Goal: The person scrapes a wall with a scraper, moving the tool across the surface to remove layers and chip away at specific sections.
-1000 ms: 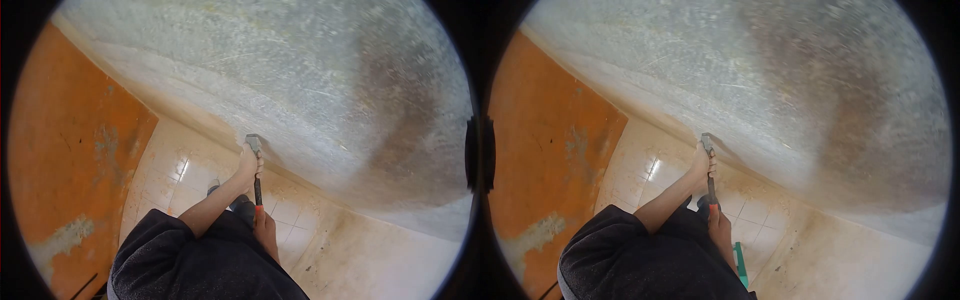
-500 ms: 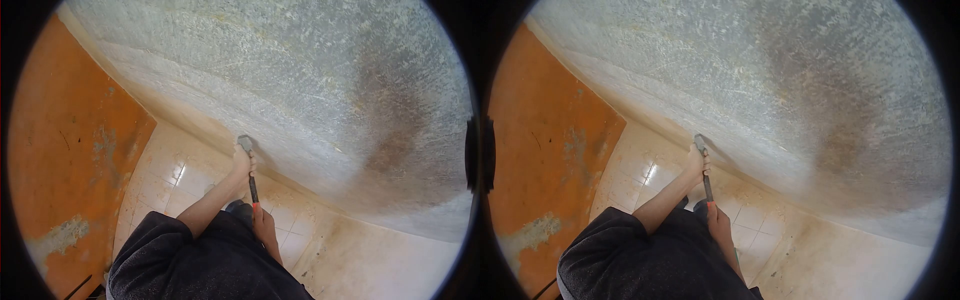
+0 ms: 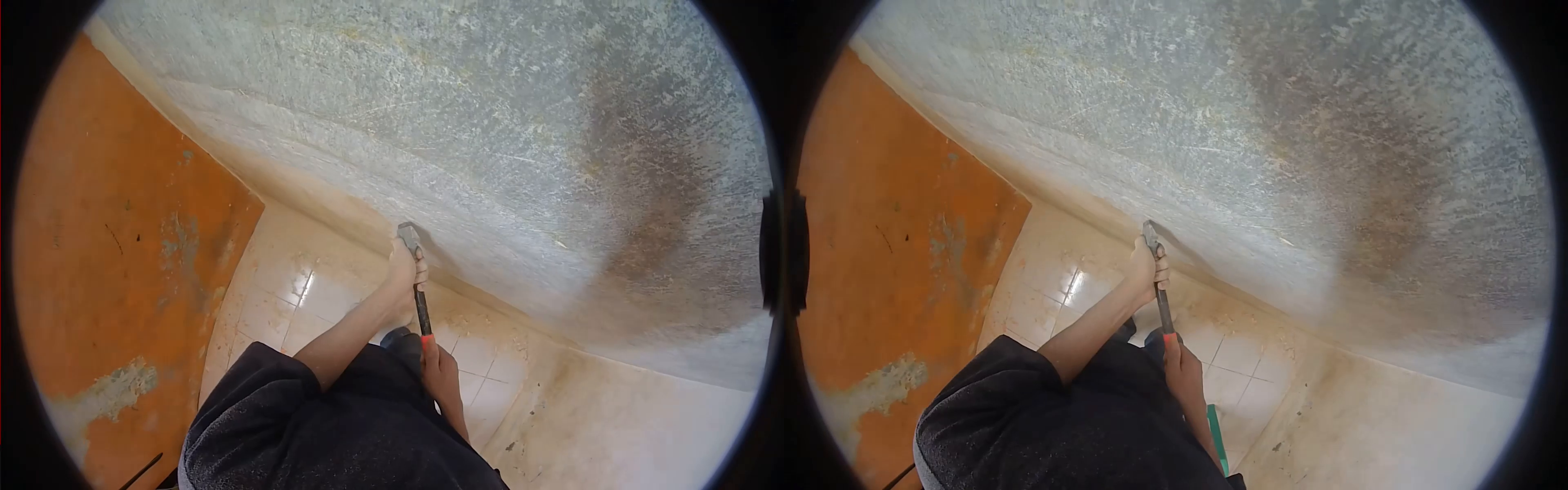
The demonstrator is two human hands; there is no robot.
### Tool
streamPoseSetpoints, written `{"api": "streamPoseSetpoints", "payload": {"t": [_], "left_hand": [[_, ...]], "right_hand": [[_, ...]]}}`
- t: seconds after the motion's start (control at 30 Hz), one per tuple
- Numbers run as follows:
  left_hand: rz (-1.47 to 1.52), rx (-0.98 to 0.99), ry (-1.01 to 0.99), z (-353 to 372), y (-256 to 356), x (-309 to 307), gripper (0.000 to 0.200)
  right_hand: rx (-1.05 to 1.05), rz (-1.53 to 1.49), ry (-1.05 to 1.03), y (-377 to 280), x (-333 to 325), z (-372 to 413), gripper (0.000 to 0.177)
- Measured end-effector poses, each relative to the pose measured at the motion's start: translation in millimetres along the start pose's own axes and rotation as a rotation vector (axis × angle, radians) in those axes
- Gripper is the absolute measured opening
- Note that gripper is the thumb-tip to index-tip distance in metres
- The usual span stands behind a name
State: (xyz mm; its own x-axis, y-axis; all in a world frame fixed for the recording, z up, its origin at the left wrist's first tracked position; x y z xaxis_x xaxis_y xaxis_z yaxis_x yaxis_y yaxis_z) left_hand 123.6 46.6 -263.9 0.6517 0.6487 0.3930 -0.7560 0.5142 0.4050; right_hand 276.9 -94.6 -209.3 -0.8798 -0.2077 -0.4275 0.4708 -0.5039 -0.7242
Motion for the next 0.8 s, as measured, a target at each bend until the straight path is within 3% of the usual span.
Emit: {"api": "streamPoseSetpoints", "payload": {"t": [0.1,0.27,0.37,0.53,0.6,0.8], "left_hand": [[0.031,-0.001,-0.002,-2.2,7.7,-2.3,0.036],[0.016,-0.117,-0.072,18.6,-7.6,13.5,0.038],[0.034,-0.04,-0.07,-3.0,11.7,-7.5,0.041],[0.046,-0.097,-0.072,21.4,3.0,10.7,0.042],[0.04,-0.112,-0.073,21.0,6.6,8.4,0.041],[0.051,-0.072,-0.1,19.5,9.4,12.9,0.043]], "right_hand": [[-0.122,0.031,0.023,-13.0,16.5,-14.6,0.056],[-0.036,0.035,0.003,-16.9,3.4,2.8,0.057],[-0.053,0.037,0.026,-21.2,13.6,-2.6,0.058],[-0.027,0.029,0.03,-28.1,-0.8,12.3,0.059],[-0.127,0.073,0.027,-36.6,5.5,2.7,0.06],[-0.052,-0.001,0.019,-17.8,0.9,8.3,0.056]]}}
Point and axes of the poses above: each hand's wrist, its own z-axis away from the middle knuckle, its own x-axis out of the palm, y = z × x, the point moved 8 cm from there along -z, towards the middle knuckle, and after that the axes turned 6 degrees about y, right-handed, at the moved point
